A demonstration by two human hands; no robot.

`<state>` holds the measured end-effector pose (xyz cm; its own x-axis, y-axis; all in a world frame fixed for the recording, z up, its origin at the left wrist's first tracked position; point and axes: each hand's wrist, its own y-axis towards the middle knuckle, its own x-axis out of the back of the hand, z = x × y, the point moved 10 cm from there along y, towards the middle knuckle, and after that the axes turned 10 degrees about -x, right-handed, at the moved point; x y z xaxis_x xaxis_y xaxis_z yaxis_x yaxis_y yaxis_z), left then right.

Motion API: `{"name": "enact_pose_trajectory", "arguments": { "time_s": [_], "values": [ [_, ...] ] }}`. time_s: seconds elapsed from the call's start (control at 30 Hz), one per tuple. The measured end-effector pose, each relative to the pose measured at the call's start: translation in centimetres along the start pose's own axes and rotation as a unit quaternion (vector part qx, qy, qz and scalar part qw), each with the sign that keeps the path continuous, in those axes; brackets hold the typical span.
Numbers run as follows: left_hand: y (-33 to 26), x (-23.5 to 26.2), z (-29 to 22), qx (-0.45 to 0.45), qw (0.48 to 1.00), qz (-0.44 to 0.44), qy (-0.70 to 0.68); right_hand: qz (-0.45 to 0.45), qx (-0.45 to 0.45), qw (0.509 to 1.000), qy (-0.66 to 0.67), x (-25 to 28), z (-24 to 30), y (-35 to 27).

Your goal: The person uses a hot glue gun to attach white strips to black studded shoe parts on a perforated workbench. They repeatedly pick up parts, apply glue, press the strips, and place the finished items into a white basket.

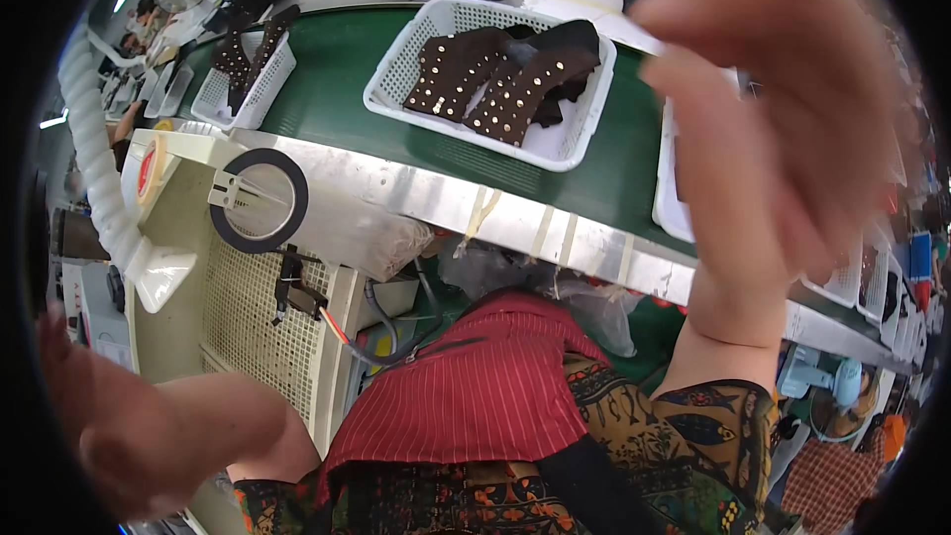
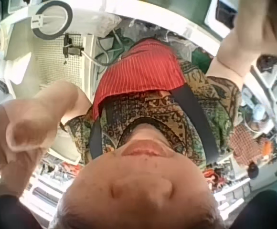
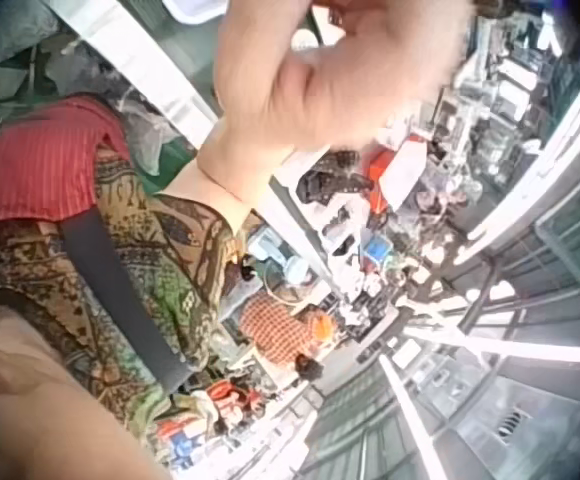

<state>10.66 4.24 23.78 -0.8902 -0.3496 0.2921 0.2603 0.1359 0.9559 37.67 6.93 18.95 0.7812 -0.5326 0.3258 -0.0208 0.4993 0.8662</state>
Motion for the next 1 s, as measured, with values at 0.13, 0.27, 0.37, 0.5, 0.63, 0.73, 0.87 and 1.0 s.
{"name": "enact_pose_trajectory", "arguments": {
  "time_s": [0.13, 0.27, 0.37, 0.5, 0.63, 0.73, 0.87, 1.0],
  "values": [
    [-5.3, -4.7, 4.3, 0.183, 0.980, 0.074, 0.037, 0.130, -0.298, 0.946, 0.001, -7.9, -22.1, -3.5],
    [-13.7, -7.1, 7.1, 0.316, 0.930, 0.189, -0.009, 0.212, -0.420, 0.873, -0.124, -14.0, -38.1, -10.6],
    [-19.0, -6.9, 6.7, 0.363, 0.886, 0.286, 0.044, 0.245, -0.328, 0.883, -0.230, -17.6, -37.1, -10.4],
    [-25.4, -4.8, 5.4, 0.484, 0.832, 0.264, 0.066, 0.250, -0.279, 0.911, -0.169, -22.7, -36.1, -7.5],
    [-29.6, -3.6, 3.4, 0.562, 0.794, 0.222, 0.076, 0.334, -0.366, 0.853, -0.164, -30.7, -41.2, -9.3],
    [-30.9, -3.0, 2.2, 0.591, 0.771, 0.218, 0.094, 0.344, -0.445, 0.805, -0.188, -32.7, -43.7, -11.2],
    [-31.4, -1.5, 1.6, 0.588, 0.766, 0.215, 0.143, 0.393, -0.405, 0.774, -0.287, -34.2, -44.2, -11.6],
    [-31.9, -1.2, 1.1, 0.591, 0.768, 0.197, 0.150, 0.398, -0.269, 0.822, -0.305, -34.9, -40.8, -9.2]
  ]
}}
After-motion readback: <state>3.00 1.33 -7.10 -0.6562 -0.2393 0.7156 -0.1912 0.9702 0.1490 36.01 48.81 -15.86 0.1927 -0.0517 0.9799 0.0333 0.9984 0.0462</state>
